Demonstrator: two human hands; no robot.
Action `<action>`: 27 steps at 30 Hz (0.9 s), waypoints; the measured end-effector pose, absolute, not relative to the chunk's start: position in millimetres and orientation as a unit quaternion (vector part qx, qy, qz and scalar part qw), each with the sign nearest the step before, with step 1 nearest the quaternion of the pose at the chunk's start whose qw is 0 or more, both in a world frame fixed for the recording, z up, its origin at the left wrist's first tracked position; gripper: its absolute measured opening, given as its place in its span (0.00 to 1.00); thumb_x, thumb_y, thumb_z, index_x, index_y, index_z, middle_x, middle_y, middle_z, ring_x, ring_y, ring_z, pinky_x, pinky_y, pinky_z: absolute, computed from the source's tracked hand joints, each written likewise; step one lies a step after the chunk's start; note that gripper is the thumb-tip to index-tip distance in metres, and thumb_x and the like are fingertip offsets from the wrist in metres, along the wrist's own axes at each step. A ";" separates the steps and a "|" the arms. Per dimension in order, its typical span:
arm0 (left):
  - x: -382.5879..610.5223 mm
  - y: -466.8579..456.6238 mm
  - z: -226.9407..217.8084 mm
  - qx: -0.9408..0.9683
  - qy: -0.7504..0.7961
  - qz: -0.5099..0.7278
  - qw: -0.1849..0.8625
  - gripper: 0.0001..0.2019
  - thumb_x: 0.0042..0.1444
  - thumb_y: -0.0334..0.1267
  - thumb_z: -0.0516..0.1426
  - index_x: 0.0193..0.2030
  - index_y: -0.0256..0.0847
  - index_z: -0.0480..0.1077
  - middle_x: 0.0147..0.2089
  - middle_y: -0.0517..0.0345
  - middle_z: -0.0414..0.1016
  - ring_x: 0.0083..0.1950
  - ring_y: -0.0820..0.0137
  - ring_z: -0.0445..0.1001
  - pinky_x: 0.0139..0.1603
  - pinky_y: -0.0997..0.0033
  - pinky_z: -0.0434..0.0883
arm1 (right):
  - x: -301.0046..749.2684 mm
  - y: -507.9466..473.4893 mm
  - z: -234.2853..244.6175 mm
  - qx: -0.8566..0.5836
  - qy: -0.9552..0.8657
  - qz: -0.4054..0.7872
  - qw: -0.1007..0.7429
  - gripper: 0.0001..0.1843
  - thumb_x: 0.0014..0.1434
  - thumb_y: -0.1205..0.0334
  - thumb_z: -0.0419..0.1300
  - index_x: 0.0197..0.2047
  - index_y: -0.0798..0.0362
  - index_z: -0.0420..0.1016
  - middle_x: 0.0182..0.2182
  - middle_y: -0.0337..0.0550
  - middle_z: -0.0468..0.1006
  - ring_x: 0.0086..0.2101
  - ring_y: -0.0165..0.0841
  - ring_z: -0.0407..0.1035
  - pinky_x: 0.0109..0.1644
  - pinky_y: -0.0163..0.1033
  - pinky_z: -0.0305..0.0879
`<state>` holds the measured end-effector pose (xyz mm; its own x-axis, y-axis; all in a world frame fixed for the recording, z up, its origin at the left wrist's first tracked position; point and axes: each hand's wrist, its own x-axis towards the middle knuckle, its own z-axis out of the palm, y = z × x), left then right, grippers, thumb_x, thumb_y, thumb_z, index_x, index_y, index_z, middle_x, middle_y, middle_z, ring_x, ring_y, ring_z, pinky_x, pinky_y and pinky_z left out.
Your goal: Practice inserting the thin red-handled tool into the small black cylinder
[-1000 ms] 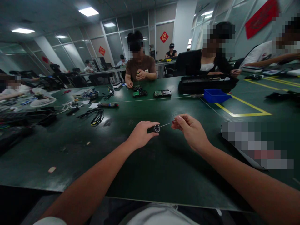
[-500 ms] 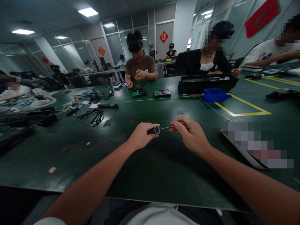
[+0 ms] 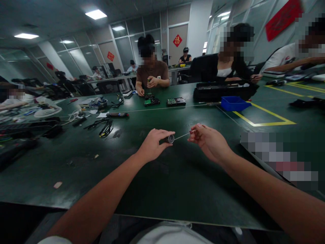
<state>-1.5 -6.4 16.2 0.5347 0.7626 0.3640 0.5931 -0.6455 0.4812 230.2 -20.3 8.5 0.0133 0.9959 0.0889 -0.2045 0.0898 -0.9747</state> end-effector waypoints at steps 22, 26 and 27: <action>3.1 -3.7 8.4 0.855 0.423 0.233 0.190 0.21 0.57 0.34 0.64 0.59 0.45 0.73 0.54 0.52 0.76 0.55 0.62 0.73 0.60 0.57 0.67 | 229.2 -31.5 16.2 -0.500 -0.651 0.280 0.498 0.14 0.66 0.50 0.55 0.40 0.51 0.73 0.32 0.45 0.80 0.34 0.39 0.76 0.40 0.46 0.70; 2.0 -1.9 7.8 0.849 0.432 0.233 0.194 0.21 0.57 0.34 0.64 0.59 0.44 0.73 0.53 0.53 0.76 0.55 0.61 0.73 0.59 0.58 0.67 | 229.9 -31.4 14.9 -0.519 -0.679 0.231 0.465 0.13 0.66 0.51 0.54 0.40 0.51 0.73 0.32 0.46 0.81 0.34 0.40 0.77 0.38 0.46 0.69; 1.5 -1.3 8.1 0.845 0.438 0.235 0.196 0.21 0.58 0.34 0.63 0.58 0.44 0.73 0.53 0.53 0.76 0.54 0.62 0.73 0.58 0.58 0.67 | 230.4 -31.1 14.4 -0.525 -0.682 0.220 0.460 0.13 0.67 0.51 0.53 0.40 0.51 0.73 0.32 0.46 0.81 0.34 0.40 0.77 0.38 0.45 0.69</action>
